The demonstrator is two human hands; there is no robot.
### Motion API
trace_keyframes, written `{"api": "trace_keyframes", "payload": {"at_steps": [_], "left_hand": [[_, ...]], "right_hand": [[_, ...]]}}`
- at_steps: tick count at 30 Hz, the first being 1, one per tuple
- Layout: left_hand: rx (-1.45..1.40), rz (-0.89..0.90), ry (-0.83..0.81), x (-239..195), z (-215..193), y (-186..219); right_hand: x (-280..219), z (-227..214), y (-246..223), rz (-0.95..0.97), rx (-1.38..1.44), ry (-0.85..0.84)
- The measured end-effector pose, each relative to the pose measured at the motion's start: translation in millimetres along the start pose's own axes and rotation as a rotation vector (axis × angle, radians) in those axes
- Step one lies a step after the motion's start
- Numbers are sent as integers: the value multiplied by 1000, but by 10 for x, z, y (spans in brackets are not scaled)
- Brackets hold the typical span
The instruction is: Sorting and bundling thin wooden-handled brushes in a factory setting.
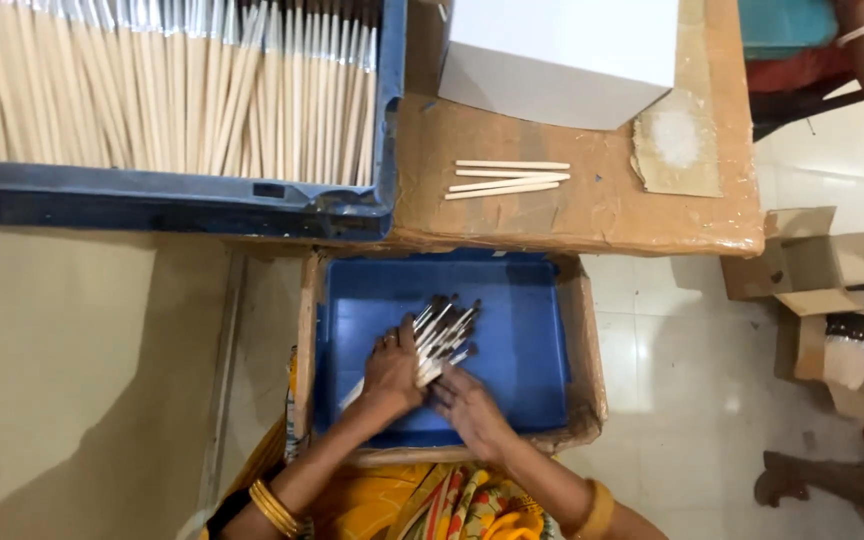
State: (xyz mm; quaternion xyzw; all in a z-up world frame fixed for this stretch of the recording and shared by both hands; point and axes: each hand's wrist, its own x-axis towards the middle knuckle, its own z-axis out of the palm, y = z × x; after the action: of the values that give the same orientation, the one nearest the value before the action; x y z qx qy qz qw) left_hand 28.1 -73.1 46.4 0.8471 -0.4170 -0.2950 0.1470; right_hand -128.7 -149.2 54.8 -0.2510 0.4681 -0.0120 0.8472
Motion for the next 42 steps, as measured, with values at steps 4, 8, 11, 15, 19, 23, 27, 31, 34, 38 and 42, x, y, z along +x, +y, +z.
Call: {"api": "trace_keyframes", "payload": {"at_steps": [4,8,11,15,19,23,27,31,34,38,42], "left_hand": [[-271,112,-9,-63,6,-69],[-526,5,-125,-165,-277,42],[-742,140,51,-303,-269,238],[-618,542,458,-199,-228,372],[-737,802,592,-1,-171,463],[-713,607,514,306,315,294],[-838,501,332,325,463,267],[-892,504,238,357,546,227],[-792,580,206,537,926,8],[-894,1152,450,864,1136,298],[-1063,1077,106,974,1345,696]], "right_hand": [[214,136,135,-104,15,-76],[212,205,220,-177,63,-14],[-58,388,91,-339,60,2],[-4,103,-31,-603,-125,-121],[-21,141,-351,-938,-443,-164],[246,-31,-295,-941,-470,-102],[181,-98,-279,-945,-541,21],[9,-132,-275,-873,-383,-152],[293,-357,-43,-806,-367,-153],[-112,-303,-163,-733,-415,-234],[384,-684,110,-827,-421,-148]]}}
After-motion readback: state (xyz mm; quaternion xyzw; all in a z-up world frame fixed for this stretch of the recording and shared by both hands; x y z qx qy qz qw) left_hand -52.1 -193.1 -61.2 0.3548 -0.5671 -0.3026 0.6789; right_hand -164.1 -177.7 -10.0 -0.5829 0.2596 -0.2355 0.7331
